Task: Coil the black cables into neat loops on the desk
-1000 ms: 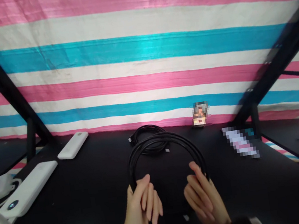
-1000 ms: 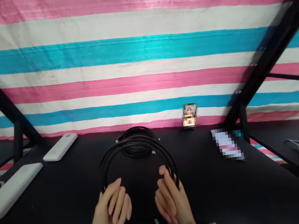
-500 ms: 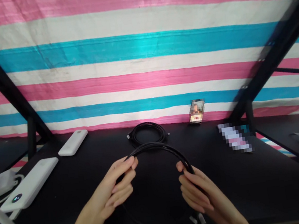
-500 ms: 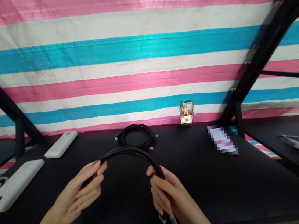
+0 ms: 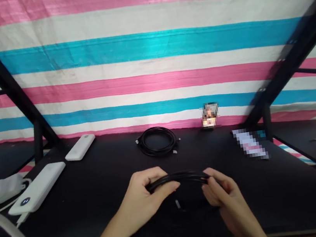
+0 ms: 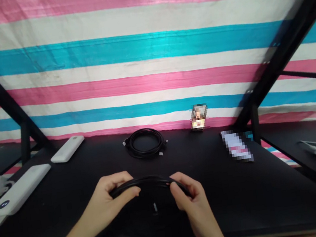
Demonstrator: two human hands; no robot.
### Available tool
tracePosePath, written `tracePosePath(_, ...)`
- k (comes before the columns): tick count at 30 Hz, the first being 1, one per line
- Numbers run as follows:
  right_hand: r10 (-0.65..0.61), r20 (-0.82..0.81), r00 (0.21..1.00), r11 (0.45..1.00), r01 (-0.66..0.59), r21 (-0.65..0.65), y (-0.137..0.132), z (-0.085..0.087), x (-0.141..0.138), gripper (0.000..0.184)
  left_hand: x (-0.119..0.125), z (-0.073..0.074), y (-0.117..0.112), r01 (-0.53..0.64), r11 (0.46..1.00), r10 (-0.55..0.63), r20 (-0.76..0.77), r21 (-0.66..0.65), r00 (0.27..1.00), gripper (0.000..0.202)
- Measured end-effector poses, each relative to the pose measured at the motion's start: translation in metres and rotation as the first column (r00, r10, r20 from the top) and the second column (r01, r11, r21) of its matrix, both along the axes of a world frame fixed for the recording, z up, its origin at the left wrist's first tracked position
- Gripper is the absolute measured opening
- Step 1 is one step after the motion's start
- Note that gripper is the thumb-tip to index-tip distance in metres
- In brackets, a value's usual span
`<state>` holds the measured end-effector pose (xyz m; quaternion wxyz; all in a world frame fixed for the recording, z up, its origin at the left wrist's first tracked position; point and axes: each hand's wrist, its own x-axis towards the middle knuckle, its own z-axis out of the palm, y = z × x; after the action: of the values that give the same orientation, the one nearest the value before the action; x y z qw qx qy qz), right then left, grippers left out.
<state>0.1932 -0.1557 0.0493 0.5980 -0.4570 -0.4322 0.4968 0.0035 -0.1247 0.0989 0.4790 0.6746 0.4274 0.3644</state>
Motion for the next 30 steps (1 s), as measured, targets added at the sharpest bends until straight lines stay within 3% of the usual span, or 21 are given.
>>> tracePosePath(5, -0.131, -0.264, 0.955, 0.975, 0.172, 0.137, 0.002, 0.003, 0.007, 0.038, -0.003, -0.031, 0.009, -0.048, 0.999, 0.05, 0.113, -0.024, 0.992, 0.035)
tracePosePath(7, -0.149, -0.339, 0.929, 0.968, 0.207, 0.14, 0.002, 0.003, 0.001, 0.036, 0.002, -0.046, 0.01, -0.161, 0.987, 0.156, 0.201, 0.005, 0.967, 0.036)
tracePosePath(10, -0.135, -0.41, 0.902, 0.966, 0.212, 0.149, 0.002, 0.0, -0.013, 0.033, 0.013, -0.064, 0.008, -0.436, 0.898, 0.425, 0.365, -0.056, 0.828, 0.027)
tracePosePath(12, -0.106, -0.441, 0.891, 0.961, 0.205, 0.183, 0.001, -0.003, -0.022, 0.033, 0.02, -0.071, 0.005, -0.52, 0.829, 0.552, 0.451, -0.205, 0.702, 0.017)
tracePosePath(16, -0.048, -0.481, 0.876, 0.948, 0.192, 0.254, 0.002, -0.008, -0.033, 0.033, 0.029, -0.07, 0.002, -0.339, 0.75, 0.65, 0.541, -0.568, 0.534, 0.035)
tracePosePath(19, -0.02, -0.486, 0.874, 0.944, 0.176, 0.278, 0.002, -0.009, -0.036, 0.034, 0.034, -0.061, 0.0, -0.187, 0.68, 0.703, 0.557, -0.709, 0.442, 0.031)
tracePosePath(21, -0.01, -0.479, 0.878, 0.943, 0.168, 0.288, 0.003, -0.01, -0.035, 0.036, 0.036, -0.056, -0.002, -0.123, 0.676, 0.695, 0.573, -0.727, 0.434, 0.028)
tracePosePath(23, 0.001, -0.466, 0.885, 0.946, 0.151, 0.287, 0.004, -0.011, -0.034, 0.037, 0.035, -0.055, -0.002, -0.114, 0.723, 0.643, 0.605, -0.681, 0.47, 0.026)
tracePosePath(26, 0.061, -0.428, 0.902, 0.962, 0.061, 0.265, 0.006, -0.013, -0.028, 0.032, 0.027, -0.057, 0.0, -0.228, 0.813, 0.56, 0.614, -0.536, 0.555, 0.034)
tracePosePath(28, 0.132, -0.368, 0.92, 0.971, -0.045, 0.236, 0.007, -0.014, -0.023, 0.027, 0.019, -0.059, 0.003, -0.342, 0.807, 0.588, 0.603, -0.482, 0.539, 0.042)
tracePosePath(30, 0.209, -0.279, 0.937, 0.966, -0.155, 0.206, 0.008, -0.014, -0.017, 0.022, 0.011, -0.06, 0.007, -0.418, 0.758, 0.652, 0.583, -0.5, 0.485, 0.032)
